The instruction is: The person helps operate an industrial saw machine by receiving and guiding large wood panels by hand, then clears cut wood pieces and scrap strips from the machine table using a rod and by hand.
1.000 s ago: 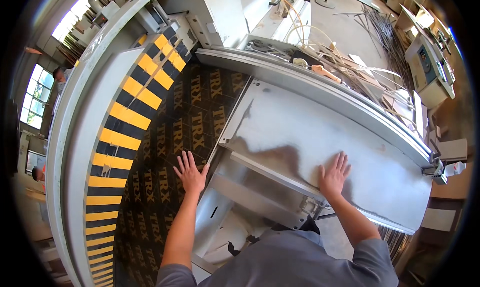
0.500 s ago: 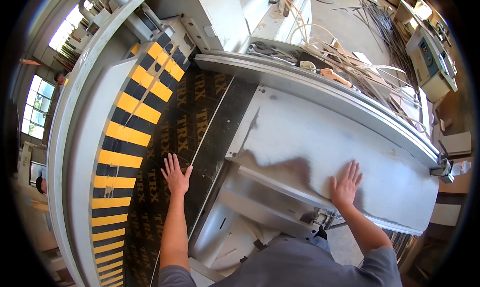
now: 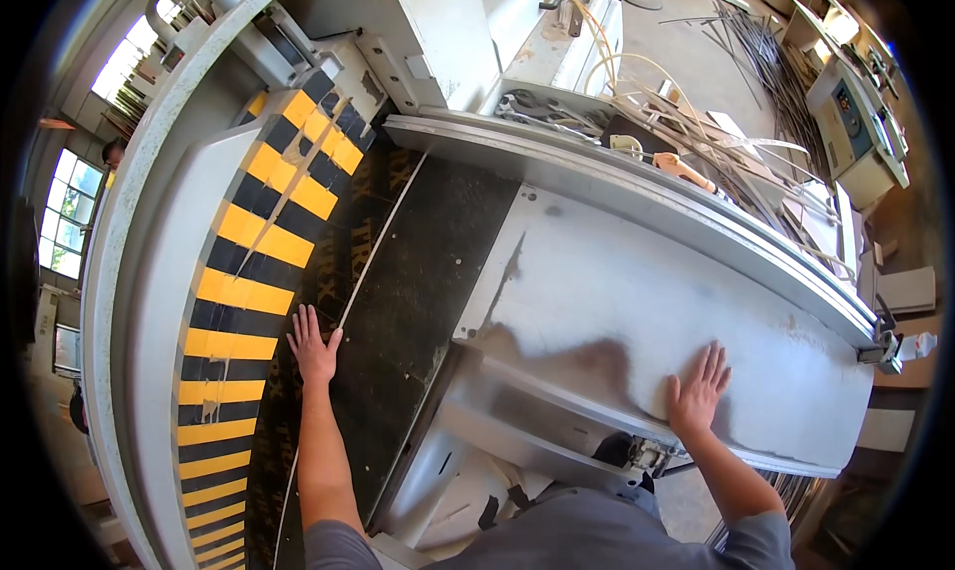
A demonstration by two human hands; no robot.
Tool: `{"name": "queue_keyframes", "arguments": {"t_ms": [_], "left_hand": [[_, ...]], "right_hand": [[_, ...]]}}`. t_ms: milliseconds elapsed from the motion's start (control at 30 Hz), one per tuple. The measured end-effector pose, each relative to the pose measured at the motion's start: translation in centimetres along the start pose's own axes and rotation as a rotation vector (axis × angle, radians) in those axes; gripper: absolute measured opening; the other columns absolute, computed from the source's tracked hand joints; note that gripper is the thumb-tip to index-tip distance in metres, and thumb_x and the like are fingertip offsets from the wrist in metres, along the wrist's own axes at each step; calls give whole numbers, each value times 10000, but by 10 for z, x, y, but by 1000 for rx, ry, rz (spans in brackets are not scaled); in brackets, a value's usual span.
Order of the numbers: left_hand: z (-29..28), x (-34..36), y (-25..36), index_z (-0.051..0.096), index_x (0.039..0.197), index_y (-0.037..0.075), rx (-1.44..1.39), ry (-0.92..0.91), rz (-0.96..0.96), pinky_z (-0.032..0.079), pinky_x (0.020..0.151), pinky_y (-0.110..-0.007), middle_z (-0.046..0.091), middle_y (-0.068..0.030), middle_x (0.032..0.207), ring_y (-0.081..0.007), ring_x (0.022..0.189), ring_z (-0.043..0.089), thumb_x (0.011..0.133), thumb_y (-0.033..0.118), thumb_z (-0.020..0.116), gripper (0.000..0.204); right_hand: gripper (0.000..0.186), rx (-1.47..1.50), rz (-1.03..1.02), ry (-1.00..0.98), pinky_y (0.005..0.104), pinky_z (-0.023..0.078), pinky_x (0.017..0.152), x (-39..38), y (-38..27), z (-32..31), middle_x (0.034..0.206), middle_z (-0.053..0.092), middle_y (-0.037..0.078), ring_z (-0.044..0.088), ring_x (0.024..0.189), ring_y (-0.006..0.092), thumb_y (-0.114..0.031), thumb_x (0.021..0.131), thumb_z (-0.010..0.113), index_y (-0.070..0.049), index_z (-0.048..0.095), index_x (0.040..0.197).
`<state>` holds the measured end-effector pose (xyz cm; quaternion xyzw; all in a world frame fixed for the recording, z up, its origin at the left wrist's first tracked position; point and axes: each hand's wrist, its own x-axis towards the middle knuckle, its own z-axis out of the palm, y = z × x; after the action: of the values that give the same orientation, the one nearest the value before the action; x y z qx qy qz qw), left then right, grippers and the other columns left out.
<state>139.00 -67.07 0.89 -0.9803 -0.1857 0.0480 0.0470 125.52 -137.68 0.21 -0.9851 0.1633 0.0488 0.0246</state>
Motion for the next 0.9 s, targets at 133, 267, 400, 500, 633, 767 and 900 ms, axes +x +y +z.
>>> {"name": "queue_keyframes", "arguments": {"t_ms": [133,267,400,500,633,767,900], "left_hand": [[-5,16,-9,190,1700,172,8,-14,-30,149,1298,-582,179,-83,1773,-317,1625,177,1015,602,570,894],[-14,26,-13,196,1696,166,-51,-65,-56,152,1297,-587,185,-95,1770,-320,1623,181,1033,541,582,854],[-18,34,-20,201,1691,161,-152,-67,-58,232,1271,-598,245,-132,1748,-357,1595,258,1044,501,588,827],[-12,43,-30,241,1678,139,-233,-76,-68,286,1267,-518,304,-164,1721,-374,1568,319,1050,494,583,798],[3,59,-47,260,1669,90,-218,-70,-83,287,1276,-442,308,-175,1718,-373,1564,326,1052,554,543,822],[15,70,-60,261,1662,50,-244,-95,-119,253,1288,-448,291,-186,1723,-382,1579,288,1043,607,522,872],[16,76,-67,284,1647,24,-209,-98,-137,225,1292,-444,298,-200,1717,-389,1588,259,1034,631,525,896]], "right_hand": [[900,-17,-14,13,588,11,1302,1,0,2,1734,155,258,63,1626,433,-380,978,575,95,172,1626],[897,-51,25,-47,596,20,1299,1,-2,0,1729,155,271,71,1623,441,-364,976,578,95,168,1628],[894,-16,-21,5,601,27,1297,1,-5,-3,1726,157,281,76,1621,445,-361,978,572,99,168,1629],[895,-29,-14,-6,603,32,1296,1,-6,-5,1724,156,288,79,1619,449,-366,980,567,104,167,1629],[901,-28,-17,-17,609,25,1294,2,-7,-4,1721,154,298,77,1617,457,-389,984,553,115,166,1623],[906,-51,4,-56,611,16,1292,2,-6,-4,1719,153,306,72,1616,465,-418,987,528,124,170,1618],[904,-25,-28,-18,609,13,1292,2,-5,-3,1719,155,306,73,1616,465,-427,988,515,123,172,1619]]}}
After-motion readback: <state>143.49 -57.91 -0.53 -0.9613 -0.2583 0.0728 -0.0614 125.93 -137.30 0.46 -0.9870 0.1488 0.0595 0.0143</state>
